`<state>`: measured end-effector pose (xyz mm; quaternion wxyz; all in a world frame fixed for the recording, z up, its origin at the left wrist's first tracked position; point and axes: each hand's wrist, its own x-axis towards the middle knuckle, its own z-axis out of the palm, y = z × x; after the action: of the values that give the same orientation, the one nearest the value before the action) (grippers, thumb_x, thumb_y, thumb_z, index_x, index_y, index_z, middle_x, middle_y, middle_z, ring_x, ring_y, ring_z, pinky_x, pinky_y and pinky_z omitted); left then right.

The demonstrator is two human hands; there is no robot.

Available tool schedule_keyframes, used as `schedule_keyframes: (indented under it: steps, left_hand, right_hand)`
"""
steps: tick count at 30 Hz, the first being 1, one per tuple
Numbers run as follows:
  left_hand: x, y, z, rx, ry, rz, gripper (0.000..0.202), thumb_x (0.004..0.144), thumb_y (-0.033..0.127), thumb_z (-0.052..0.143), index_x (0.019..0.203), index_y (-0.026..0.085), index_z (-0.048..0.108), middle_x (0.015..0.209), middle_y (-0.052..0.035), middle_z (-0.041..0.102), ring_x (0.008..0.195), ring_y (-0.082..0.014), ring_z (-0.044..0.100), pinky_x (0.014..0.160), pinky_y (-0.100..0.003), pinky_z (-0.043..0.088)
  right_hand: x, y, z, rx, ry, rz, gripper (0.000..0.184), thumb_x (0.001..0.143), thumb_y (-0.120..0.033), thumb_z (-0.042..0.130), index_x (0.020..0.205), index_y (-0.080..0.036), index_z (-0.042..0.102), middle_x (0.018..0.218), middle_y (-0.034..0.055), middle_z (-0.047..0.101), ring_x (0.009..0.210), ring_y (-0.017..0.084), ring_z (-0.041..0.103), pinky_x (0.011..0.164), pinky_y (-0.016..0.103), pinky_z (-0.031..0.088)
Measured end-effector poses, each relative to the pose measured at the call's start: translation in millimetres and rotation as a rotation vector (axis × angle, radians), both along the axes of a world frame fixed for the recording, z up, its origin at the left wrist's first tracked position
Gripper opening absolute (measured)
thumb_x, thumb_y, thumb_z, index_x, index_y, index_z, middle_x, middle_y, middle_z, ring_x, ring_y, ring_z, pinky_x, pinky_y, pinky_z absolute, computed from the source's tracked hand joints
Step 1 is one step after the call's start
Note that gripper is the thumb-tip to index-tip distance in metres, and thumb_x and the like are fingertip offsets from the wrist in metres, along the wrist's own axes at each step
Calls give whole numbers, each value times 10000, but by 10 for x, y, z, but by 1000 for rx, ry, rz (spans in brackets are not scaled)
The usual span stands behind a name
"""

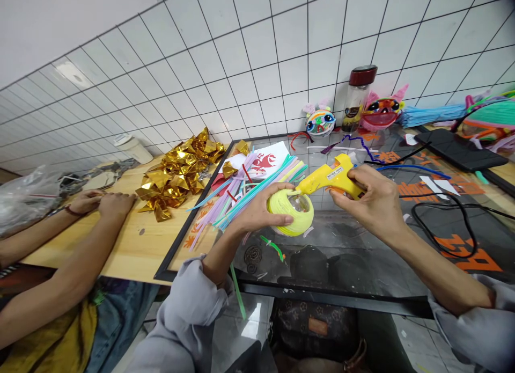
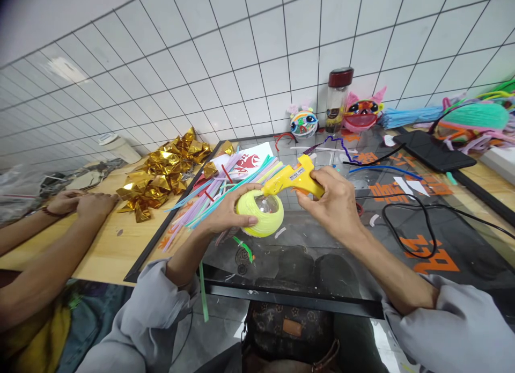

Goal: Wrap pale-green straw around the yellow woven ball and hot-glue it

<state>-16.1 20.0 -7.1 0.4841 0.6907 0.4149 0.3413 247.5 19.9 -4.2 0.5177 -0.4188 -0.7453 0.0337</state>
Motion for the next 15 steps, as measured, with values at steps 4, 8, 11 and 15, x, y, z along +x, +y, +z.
schedule_keyframes:
  steps: [4, 8, 11, 15]
  left_hand:
    - [4, -1, 15, -10, -6, -8, 799, 573, 400, 886, 1286, 166, 613, 1312, -100, 637, 1064, -237, 636, 911, -304, 508]
    - [8, -1, 19, -25, -13, -20, 795, 569, 400, 886, 1281, 170, 616, 1289, -96, 646, 1039, -234, 643, 885, -299, 518]
    - [8, -4, 16, -1, 9, -13, 796, 563, 410, 888, 1280, 185, 626, 1296, -89, 643, 1045, -240, 644, 894, -309, 520]
    - [12, -11, 21, 40, 49, 9, 774, 555, 408, 886, 1256, 184, 646, 1319, -92, 621, 1080, -251, 628, 928, -328, 515]
  right_hand:
    - [32, 8, 26, -25, -16, 26, 263, 796, -330, 734, 697, -229, 513, 668, -7, 512, 585, 151, 463, 529, 299, 327]
    - [58, 13, 45, -46, -45, 35, 237, 794, -341, 731, 713, -230, 539, 670, -5, 524, 582, 155, 470, 524, 301, 335]
    - [47, 12, 39, -51, -38, 16, 277, 808, -374, 719, 690, -233, 511, 661, -3, 518, 581, 156, 463, 519, 303, 325]
    - [16, 2, 30, -41, -35, -15, 342, 816, -375, 709, 646, -242, 444, 649, -3, 500, 575, 154, 443, 524, 306, 303]
